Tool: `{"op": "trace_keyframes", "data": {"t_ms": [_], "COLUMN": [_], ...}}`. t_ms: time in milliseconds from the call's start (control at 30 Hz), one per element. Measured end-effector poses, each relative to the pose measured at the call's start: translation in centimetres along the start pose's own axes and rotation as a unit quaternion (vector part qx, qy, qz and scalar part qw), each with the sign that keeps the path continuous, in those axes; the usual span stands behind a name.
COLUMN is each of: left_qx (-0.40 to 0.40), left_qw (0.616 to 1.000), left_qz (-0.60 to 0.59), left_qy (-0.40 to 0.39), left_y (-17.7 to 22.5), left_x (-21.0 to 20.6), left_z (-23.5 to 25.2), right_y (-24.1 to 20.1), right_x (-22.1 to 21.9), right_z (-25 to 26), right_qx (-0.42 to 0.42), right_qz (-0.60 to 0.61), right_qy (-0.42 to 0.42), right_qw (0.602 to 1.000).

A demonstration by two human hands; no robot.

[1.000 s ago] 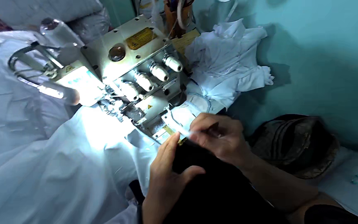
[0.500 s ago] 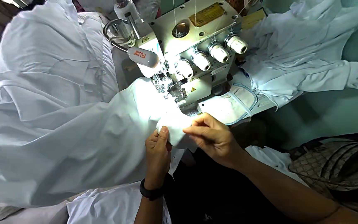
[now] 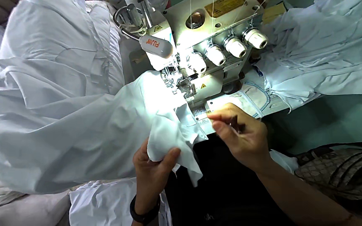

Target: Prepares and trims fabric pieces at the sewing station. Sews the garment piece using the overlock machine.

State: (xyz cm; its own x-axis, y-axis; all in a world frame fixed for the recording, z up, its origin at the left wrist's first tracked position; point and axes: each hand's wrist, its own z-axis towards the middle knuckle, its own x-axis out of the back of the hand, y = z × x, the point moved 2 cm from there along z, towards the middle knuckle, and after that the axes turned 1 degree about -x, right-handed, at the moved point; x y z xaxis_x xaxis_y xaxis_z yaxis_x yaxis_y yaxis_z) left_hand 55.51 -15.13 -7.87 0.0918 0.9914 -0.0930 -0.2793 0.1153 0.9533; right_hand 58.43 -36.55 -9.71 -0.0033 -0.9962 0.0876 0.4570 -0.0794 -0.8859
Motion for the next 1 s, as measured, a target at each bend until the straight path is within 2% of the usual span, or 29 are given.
{"op": "trace_keyframes", "data": {"t_ms": [100, 167, 267, 367, 400, 467, 533, 600, 633, 667, 733, 767, 867, 933, 1000], "left_qx": [-0.017, -0.032, -0.047, -0.019, -0.012, -0.029, -0.069, -0.094, -0.101, -0.105, -0.069, -0.031, 0.064, 0.105, 0.123], "left_qw": [0.999, 0.998, 0.993, 0.993, 0.998, 0.985, 0.917, 0.858, 0.857, 0.878, 0.945, 0.962, 0.967, 0.968, 0.969], "left_qz": [-0.005, -0.044, -0.105, -0.116, -0.063, 0.168, 0.393, 0.504, 0.503, 0.46, 0.28, 0.19, 0.041, 0.026, 0.059], "left_qy": [0.036, 0.035, 0.013, -0.013, -0.016, -0.016, -0.017, -0.033, -0.051, -0.077, -0.151, -0.194, -0.242, -0.227, -0.204], "left_y": [-1.3, -1.7, -2.3, -2.5, -2.4, -1.6, -0.7, 0.0, 0.2, 0.2, -0.2, -0.5, -1.5, -1.8, -1.7], "left_x": [-0.8, -1.7, -2.1, -1.2, -0.5, 1.4, 3.0, 3.4, 3.6, 3.9, 4.5, 4.6, 5.1, 5.5, 5.6], "left_z": [-0.4, -0.5, -0.1, 0.6, 0.7, 1.1, 1.4, 1.9, 2.2, 2.4, 2.8, 2.9, 2.9, 2.7, 2.6], "right_y": [-0.9, -1.2, -1.0, 0.0, 0.4, 1.0, 0.9, 1.0, 1.0, 1.0, 0.9, 0.7, 0.2, 0.2, 0.2], "right_x": [-1.6, -2.9, -4.2, -4.8, -4.7, -3.9, -2.7, -1.8, -1.5, -1.2, -0.8, -0.7, -0.5, -0.4, -0.4], "right_z": [-1.4, -1.9, -2.1, -2.0, -1.9, -1.2, 0.2, 1.3, 1.7, 2.2, 3.1, 3.5, 4.3, 4.4, 4.3], "right_qx": [0.046, 0.066, 0.058, 0.042, 0.035, 0.025, 0.017, -0.038, -0.092, -0.153, -0.238, -0.254, -0.245, -0.245, -0.264], "right_qz": [0.067, 0.062, 0.048, 0.016, 0.013, 0.023, 0.024, 0.06, 0.098, 0.14, 0.205, 0.228, 0.253, 0.227, 0.17], "right_qy": [-0.061, -0.079, -0.083, -0.107, -0.117, -0.137, -0.156, -0.179, -0.196, -0.214, -0.241, -0.247, -0.253, -0.266, -0.264], "right_qw": [0.995, 0.993, 0.994, 0.993, 0.992, 0.99, 0.987, 0.981, 0.971, 0.955, 0.918, 0.907, 0.901, 0.904, 0.912]}}
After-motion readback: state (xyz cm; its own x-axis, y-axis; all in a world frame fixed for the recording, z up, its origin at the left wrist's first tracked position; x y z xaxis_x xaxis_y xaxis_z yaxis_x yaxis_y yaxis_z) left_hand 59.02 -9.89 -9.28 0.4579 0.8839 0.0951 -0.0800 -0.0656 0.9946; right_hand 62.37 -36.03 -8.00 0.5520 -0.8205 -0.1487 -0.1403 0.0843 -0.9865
